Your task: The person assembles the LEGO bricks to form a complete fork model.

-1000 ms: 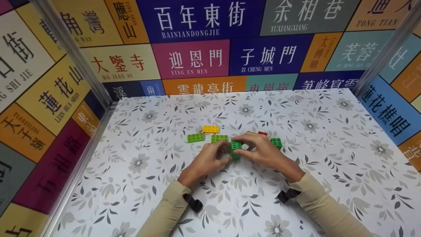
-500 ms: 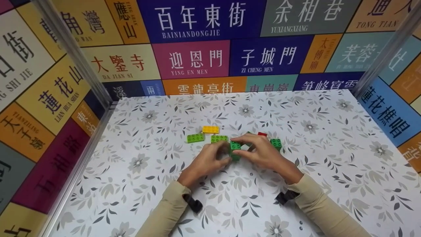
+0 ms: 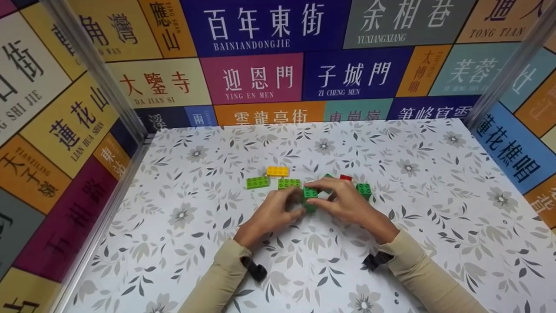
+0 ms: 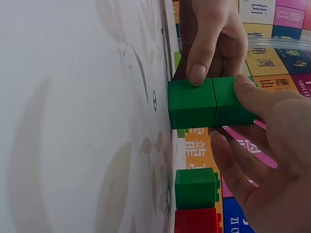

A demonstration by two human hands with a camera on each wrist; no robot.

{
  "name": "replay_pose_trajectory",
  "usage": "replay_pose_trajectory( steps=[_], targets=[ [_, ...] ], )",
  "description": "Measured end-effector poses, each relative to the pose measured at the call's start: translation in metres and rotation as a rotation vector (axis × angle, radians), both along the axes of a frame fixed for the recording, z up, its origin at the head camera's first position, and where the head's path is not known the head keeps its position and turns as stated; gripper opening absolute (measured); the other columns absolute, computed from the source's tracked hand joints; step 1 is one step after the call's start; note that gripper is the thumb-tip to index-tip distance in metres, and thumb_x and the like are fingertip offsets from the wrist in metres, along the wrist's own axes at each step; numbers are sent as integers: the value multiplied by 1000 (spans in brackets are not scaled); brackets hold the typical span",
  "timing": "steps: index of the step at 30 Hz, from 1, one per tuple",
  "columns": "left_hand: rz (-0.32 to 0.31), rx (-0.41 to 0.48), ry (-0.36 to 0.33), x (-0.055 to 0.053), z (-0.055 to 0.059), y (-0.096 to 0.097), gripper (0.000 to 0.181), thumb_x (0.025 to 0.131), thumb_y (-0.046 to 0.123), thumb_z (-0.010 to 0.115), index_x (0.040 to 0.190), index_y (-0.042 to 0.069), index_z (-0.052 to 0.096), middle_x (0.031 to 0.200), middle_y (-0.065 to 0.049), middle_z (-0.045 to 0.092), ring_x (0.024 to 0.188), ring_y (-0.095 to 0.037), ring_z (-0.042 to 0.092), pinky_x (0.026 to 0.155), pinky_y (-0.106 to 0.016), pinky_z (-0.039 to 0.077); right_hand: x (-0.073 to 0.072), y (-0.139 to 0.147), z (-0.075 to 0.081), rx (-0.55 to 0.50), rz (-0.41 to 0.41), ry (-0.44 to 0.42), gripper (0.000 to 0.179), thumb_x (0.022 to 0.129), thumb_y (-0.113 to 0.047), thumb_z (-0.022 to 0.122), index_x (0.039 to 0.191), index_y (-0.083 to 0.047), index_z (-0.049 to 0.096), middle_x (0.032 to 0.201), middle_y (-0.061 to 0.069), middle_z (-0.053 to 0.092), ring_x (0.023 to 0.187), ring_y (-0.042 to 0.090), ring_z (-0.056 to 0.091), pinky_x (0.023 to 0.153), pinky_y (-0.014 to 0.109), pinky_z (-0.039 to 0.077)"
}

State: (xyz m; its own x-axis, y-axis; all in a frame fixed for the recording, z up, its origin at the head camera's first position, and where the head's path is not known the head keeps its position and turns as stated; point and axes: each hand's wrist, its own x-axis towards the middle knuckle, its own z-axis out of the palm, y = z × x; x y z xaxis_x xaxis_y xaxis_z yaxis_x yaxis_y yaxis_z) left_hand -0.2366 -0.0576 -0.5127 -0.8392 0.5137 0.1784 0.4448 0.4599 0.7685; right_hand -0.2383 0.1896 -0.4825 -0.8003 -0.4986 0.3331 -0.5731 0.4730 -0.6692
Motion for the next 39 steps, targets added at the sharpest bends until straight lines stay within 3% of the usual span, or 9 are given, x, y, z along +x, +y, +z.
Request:
replay_pose_trajectory(
  steps=[10, 18, 23, 35, 39],
  targets=[
    [3, 28, 37, 2, 0, -2, 30, 103, 32, 77, 128, 18, 69, 120, 2, 79, 113, -9, 74, 101, -30, 59, -1, -3, 5, 38, 16, 6, 40, 96, -32, 85, 132, -19, 78, 123, -3, 80, 110, 18, 76, 77, 33, 66],
    [16, 32, 18, 2, 1, 0, 24, 103, 29, 77, 124, 18, 71, 118, 2, 79, 109, -9, 74, 100, -29, 59, -3, -4, 13, 70, 42, -64, 39, 93, -32, 87, 129, -20, 77, 125, 0, 79, 113, 21, 76, 97, 45, 63],
    [16, 19, -6, 2, 3, 2, 24, 102, 27, 77, 125, 18, 72, 119, 2, 79, 110, -9, 73, 101, -28, 59, -4, -1, 12, 49, 47, -82, 39, 93, -32, 87, 129, -20, 77, 123, 1, 79, 109, 21, 76, 88, 48, 66],
    [19, 7, 13, 3, 2, 3, 22, 103, 28, 76, 123, 19, 73, 117, 2, 78, 106, -9, 73, 99, -28, 59, -5, 2, 9, 32, 37, -119, 37, 93, -32, 87, 128, -24, 77, 122, -5, 79, 109, 15, 76, 88, 41, 66],
    [26, -4, 35, 3, 3, 2, 20, 103, 28, 76, 120, 17, 73, 113, 2, 78, 102, -10, 72, 94, -29, 60, -6, 1, 10, 28, 48, -116, 38, 92, -32, 88, 127, -23, 77, 122, -4, 79, 109, 17, 76, 91, 47, 65]
  ],
)
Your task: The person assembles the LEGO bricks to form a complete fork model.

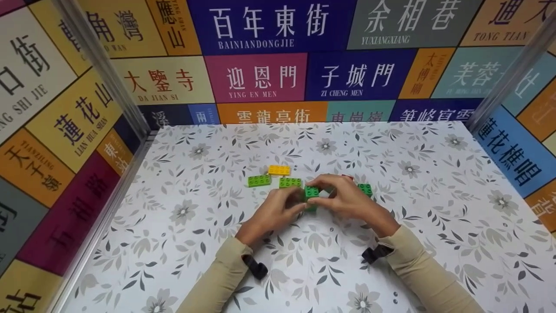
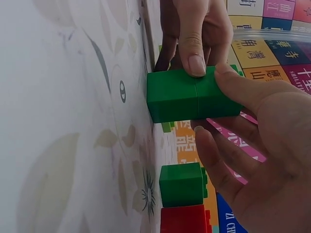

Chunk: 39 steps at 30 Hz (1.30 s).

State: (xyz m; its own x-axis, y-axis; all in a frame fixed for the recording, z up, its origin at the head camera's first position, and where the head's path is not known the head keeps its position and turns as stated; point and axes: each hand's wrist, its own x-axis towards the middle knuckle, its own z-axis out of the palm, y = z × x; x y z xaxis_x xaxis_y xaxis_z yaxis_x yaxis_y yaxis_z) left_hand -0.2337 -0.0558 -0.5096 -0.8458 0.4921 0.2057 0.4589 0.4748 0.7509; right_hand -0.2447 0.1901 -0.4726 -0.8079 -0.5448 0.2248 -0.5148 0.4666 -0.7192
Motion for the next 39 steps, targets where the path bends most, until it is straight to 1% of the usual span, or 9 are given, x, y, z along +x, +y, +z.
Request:
replay_pose_trajectory(
  steps=[3, 9, 15, 19, 26, 30, 35, 37, 39],
  targets=[
    [2, -2, 0, 0, 1, -1, 21, 103, 28, 76, 120, 17, 72, 112, 2, 78, 101, -9, 72, 93, -28, 60, -2, 0, 0, -4, 19, 9, 39, 92, -31, 88, 128, -22, 77, 124, -2, 79, 112, 19, 76, 96, 52, 63],
    [-10, 5, -16, 1, -1, -1, 21, 104, 28, 75, 121, 16, 71, 114, 0, 77, 104, -10, 72, 95, -28, 60, -4, 2, -3, 46, 62, 43, 48, 93, -28, 87, 138, -16, 73, 136, 4, 76, 124, 26, 73, 106, 45, 60],
    [-6, 19, -41, 1, -3, -2, 23, 104, 29, 76, 123, 17, 71, 116, 1, 78, 106, -9, 73, 97, -28, 59, -3, 5, -3, 64, 96, -57, 56, 94, -15, 85, 146, -16, 66, 143, 8, 70, 129, 31, 70, 97, 42, 64],
    [5, 25, -70, 0, -4, -4, 25, 103, 31, 77, 123, 18, 72, 117, 2, 77, 108, -9, 73, 100, -28, 59, -3, 5, -2, 78, 103, -64, 57, 94, -13, 85, 147, -19, 65, 142, 7, 71, 126, 30, 71, 97, 41, 64],
    [-35, 21, -67, -2, -2, -8, 47, 104, 26, 75, 146, 11, 62, 135, -5, 74, 124, -16, 72, 110, -30, 56, -4, 5, -2, 93, 78, -14, 53, 96, -15, 83, 146, -19, 65, 138, 3, 72, 121, 25, 72, 105, 47, 60],
    [-51, 35, -54, -5, 0, -14, 54, 104, 20, 74, 153, 7, 56, 142, -10, 71, 130, -24, 71, 112, -33, 56, -5, 7, 0, 59, 54, 12, 52, 97, -17, 83, 146, -19, 65, 132, 1, 74, 111, 30, 73, 97, 51, 60],
    [6, 63, -18, -9, 4, -21, 52, 104, 16, 74, 151, 4, 57, 146, -16, 67, 134, -31, 68, 114, -40, 55, -9, 10, 3, -5, -20, 67, 52, 98, -19, 82, 147, -21, 64, 128, 2, 73, 107, 33, 72, 79, 48, 60],
    [52, 56, 10, -11, 7, -26, 50, 104, 17, 74, 150, 4, 59, 146, -16, 67, 135, -32, 66, 115, -43, 54, -13, 10, 4, -22, -53, 82, 53, 99, -21, 82, 148, -21, 64, 130, 3, 71, 109, 31, 72, 79, 47, 60],
    [108, 35, 36, -14, 11, -32, 49, 103, 17, 75, 148, 4, 60, 147, -14, 66, 136, -32, 64, 117, -44, 52, -17, 10, 5, -39, -78, 81, 53, 99, -21, 82, 149, -21, 63, 132, 5, 69, 112, 31, 71, 86, 48, 61]
  ],
)
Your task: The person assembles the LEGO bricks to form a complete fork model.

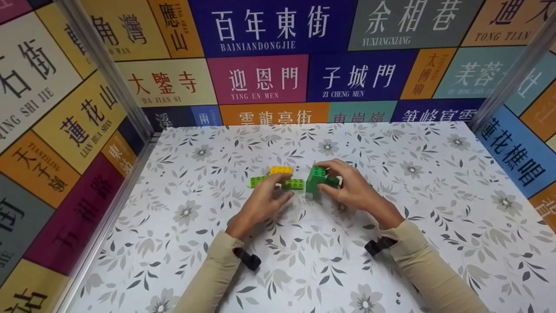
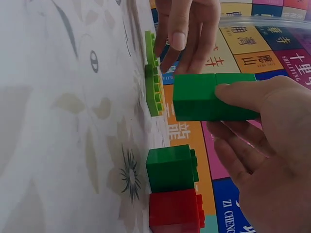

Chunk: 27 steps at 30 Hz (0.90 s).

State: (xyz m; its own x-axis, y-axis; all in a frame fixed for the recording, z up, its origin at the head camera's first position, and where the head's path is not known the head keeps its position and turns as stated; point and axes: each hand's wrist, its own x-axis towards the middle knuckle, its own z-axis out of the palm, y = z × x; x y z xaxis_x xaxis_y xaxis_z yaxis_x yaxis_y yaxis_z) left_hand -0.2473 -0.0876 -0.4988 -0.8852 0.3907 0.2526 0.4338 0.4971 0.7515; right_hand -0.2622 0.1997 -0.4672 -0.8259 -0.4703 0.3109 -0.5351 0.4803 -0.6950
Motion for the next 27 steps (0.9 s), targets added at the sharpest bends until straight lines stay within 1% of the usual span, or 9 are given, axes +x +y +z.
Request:
replay_pose_trajectory(
  steps=[3, 4, 7, 11, 14, 17, 21, 23, 27],
  targets=[
    [88, -39, 25, -3, 2, -10, 50, 101, 16, 77, 147, 4, 61, 148, -13, 65, 138, -32, 62, 120, -45, 49, -9, -3, -1, -11, -34, -13, 53, 99, -19, 81, 149, -20, 63, 135, 8, 67, 115, 30, 69, 101, 53, 59],
    [116, -50, 28, -4, 2, -14, 50, 101, 16, 78, 147, 4, 62, 148, -13, 66, 138, -32, 62, 121, -45, 48, -13, -4, -1, -9, -46, -17, 53, 99, -18, 81, 149, -19, 62, 137, 9, 67, 116, 31, 69, 104, 54, 58],
    [170, -41, 36, -6, 1, -24, 50, 99, 11, 79, 145, 0, 63, 147, -18, 66, 136, -35, 63, 120, -47, 48, -23, -7, -4, 23, -79, -19, 52, 100, -18, 80, 149, -18, 62, 140, 9, 65, 120, 30, 67, 107, 54, 57],
    [198, -22, 49, -9, 0, -34, 46, 98, 8, 79, 141, -2, 65, 144, -21, 68, 132, -38, 65, 115, -49, 52, -35, -14, -6, 55, -96, -21, 51, 101, -15, 79, 149, -15, 61, 137, 10, 67, 122, 30, 67, 107, 55, 56],
    [222, -28, 44, -10, -1, -37, 43, 98, 9, 79, 139, 1, 68, 142, -17, 69, 134, -36, 64, 116, -49, 50, -43, -17, -7, 58, -108, -27, 51, 101, -12, 78, 149, -11, 61, 134, 12, 67, 123, 32, 67, 107, 56, 56],
    [260, -45, 50, -12, -3, -39, 41, 98, 9, 80, 137, 3, 70, 141, -14, 70, 135, -34, 62, 119, -49, 46, -50, -18, -8, 63, -123, -37, 52, 101, -10, 77, 150, -9, 60, 134, 14, 67, 123, 34, 67, 107, 57, 55],
    [301, -59, 58, -14, -9, -43, 39, 96, 6, 80, 134, 3, 71, 138, -14, 72, 134, -33, 62, 119, -49, 47, -57, -17, -9, 86, -128, -52, 53, 102, -10, 75, 152, -9, 59, 137, 15, 66, 125, 35, 67, 108, 55, 55],
    [307, -63, 47, -15, -11, -45, 39, 96, 5, 80, 134, 3, 72, 137, -15, 72, 133, -33, 63, 118, -48, 48, -60, -17, -10, 100, -124, -57, 53, 102, -10, 74, 153, -9, 58, 140, 16, 65, 126, 35, 67, 108, 54, 55],
    [297, -76, 13, -15, -14, -47, 39, 97, 4, 78, 135, 4, 71, 137, -15, 72, 133, -32, 64, 118, -47, 48, -62, -17, -10, 122, -112, -71, 56, 104, -11, 73, 156, -11, 55, 146, 16, 62, 128, 35, 66, 106, 54, 57]
  ],
)
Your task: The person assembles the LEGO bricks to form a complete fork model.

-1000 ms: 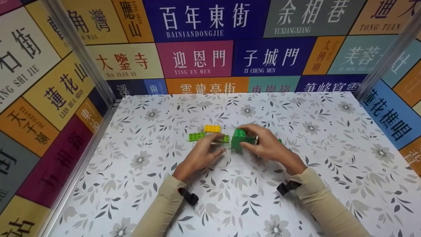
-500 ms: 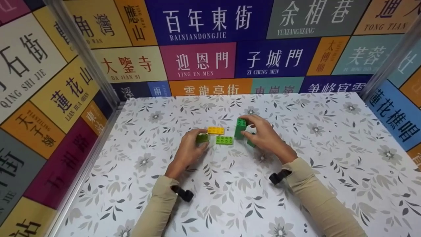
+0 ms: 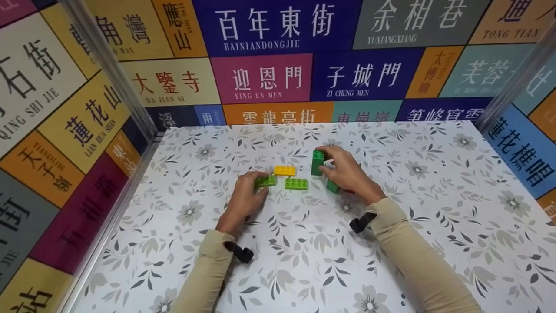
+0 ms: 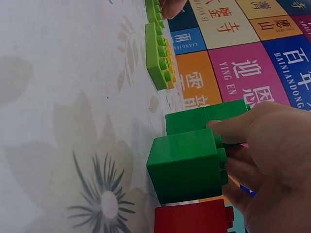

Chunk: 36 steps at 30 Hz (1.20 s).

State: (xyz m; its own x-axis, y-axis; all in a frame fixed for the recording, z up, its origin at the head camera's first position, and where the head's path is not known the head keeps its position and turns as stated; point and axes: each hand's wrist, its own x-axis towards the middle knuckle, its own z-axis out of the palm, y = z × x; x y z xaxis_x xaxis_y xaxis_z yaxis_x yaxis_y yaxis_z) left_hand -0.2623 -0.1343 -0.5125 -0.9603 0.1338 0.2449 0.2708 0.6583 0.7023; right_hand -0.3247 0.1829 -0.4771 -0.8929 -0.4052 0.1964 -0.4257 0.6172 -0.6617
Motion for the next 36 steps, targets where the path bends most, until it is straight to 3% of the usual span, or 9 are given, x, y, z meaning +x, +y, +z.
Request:
replay_pose_trajectory(
  steps=[5, 9, 16, 23, 27, 36],
  targets=[
    [-11, 1, -16, 1, -1, 0, 41, 98, 3, 76, 139, 3, 69, 140, -15, 70, 135, -33, 62, 120, -48, 46, 3, 2, 1, 24, 5, -31, 66, 104, -16, 73, 164, -16, 44, 161, 15, 53, 135, 37, 63, 109, 56, 55],
    [-14, -1, -20, 1, -1, 0, 43, 99, 1, 74, 141, 3, 67, 142, -15, 69, 136, -33, 60, 121, -48, 45, 9, 4, 3, 23, -20, -6, 75, 103, -22, 76, 168, -18, 37, 161, 17, 52, 145, 38, 55, 116, 60, 49],
    [-14, 14, -18, 1, -2, -3, 41, 98, -3, 72, 139, 2, 68, 139, -15, 70, 133, -33, 62, 119, -48, 47, 25, -5, 8, -5, -89, 198, 74, 98, -28, 83, 162, -14, 47, 147, 18, 63, 138, 39, 59, 118, 60, 46],
    [-15, 33, 29, 1, -5, -4, 39, 97, -8, 71, 135, -1, 69, 135, -19, 71, 128, -36, 65, 113, -51, 50, 40, -21, 11, 2, -55, 328, 59, 96, -23, 85, 150, -13, 61, 136, 11, 69, 131, 32, 62, 117, 57, 45],
    [-6, 41, 12, 1, -5, -4, 39, 98, -7, 70, 137, 0, 69, 135, -19, 71, 128, -35, 65, 112, -50, 51, 45, -29, 9, -3, -6, 284, 51, 98, -19, 83, 145, -8, 65, 133, 14, 69, 126, 32, 65, 112, 52, 52],
    [-12, 44, -9, -2, -4, -3, 38, 99, -8, 69, 136, 0, 70, 133, -18, 73, 127, -32, 67, 112, -48, 53, 50, -40, 1, -4, 61, 22, 43, 101, -16, 78, 140, -5, 68, 137, 18, 68, 123, 37, 70, 105, 51, 59]
  ],
)
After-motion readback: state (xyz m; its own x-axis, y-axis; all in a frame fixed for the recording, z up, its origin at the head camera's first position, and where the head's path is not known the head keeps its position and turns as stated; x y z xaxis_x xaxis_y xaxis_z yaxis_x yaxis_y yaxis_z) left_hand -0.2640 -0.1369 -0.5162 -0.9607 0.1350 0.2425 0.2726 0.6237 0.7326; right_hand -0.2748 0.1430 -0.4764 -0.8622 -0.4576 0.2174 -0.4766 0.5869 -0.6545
